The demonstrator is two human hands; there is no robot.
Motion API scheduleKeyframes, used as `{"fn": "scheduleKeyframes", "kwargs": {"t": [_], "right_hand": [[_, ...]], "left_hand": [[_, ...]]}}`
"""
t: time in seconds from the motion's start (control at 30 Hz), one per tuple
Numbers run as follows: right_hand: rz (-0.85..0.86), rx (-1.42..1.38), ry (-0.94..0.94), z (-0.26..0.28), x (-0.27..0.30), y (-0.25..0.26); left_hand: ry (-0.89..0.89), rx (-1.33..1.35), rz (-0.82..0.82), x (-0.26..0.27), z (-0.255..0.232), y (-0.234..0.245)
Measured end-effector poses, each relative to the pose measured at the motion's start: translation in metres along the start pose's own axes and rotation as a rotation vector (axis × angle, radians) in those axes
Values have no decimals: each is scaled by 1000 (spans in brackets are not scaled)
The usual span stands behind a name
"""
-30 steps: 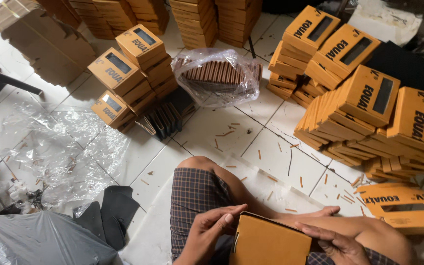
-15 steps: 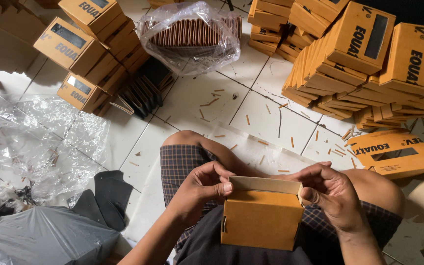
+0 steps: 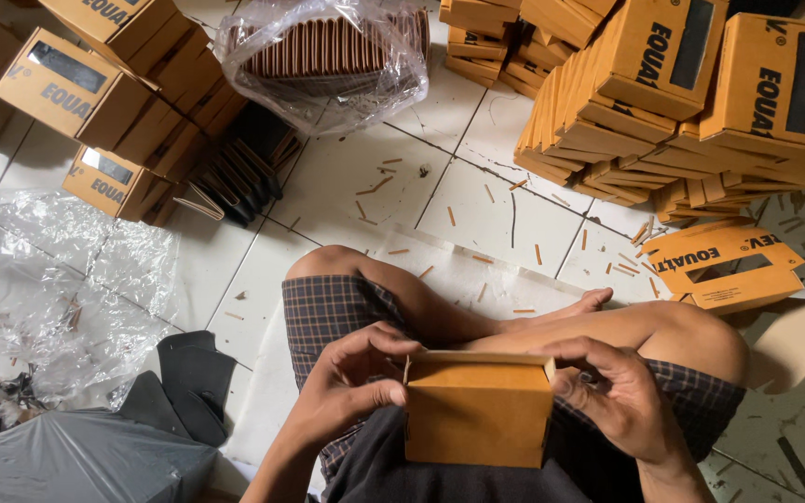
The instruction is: The person, while sitting on the floor, picks up cardboard box blanks, folds them into shape, places a leather wallet inside each box, and then closes the lid. They repeat this process for several wallets, picking the wallets and boxes from nearby piles on the floor.
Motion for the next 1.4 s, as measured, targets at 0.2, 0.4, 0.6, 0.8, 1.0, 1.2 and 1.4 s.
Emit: {"fn": "scheduleKeyframes", "kwargs": {"t": [0.2,0.4,0.6,0.8,1.0,1.2,1.4], "right_hand": [[-65,141,181,-28,26,3],[29,-93,321,5,14,-9],[5,-221,256,-8,13,-17],[40,-219,80,-36,17,-20],[17,-325,98,0,-4,-40],[-38,643,1188,73,-40,-91],[342,651,1132,57,-63,-112]], "left_hand": [[-193,-466,-10,8,4,-2],[-133,-335,-80,4,8,2],[-128,-369,-106,2,18,1],[-108,-383,-230,7,44,8],[-251,-561,-196,-6,24,-1],[-86,92,-215,-14,30,-4],[-62,308,-777,-18,26,89]]}}
Point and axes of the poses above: each hand's wrist, its own x-axis away from the middle knuckle, its own y-axis out of the back of the hand, z = x × y, the point moved 2 cm from there along -x, towards the middle knuckle
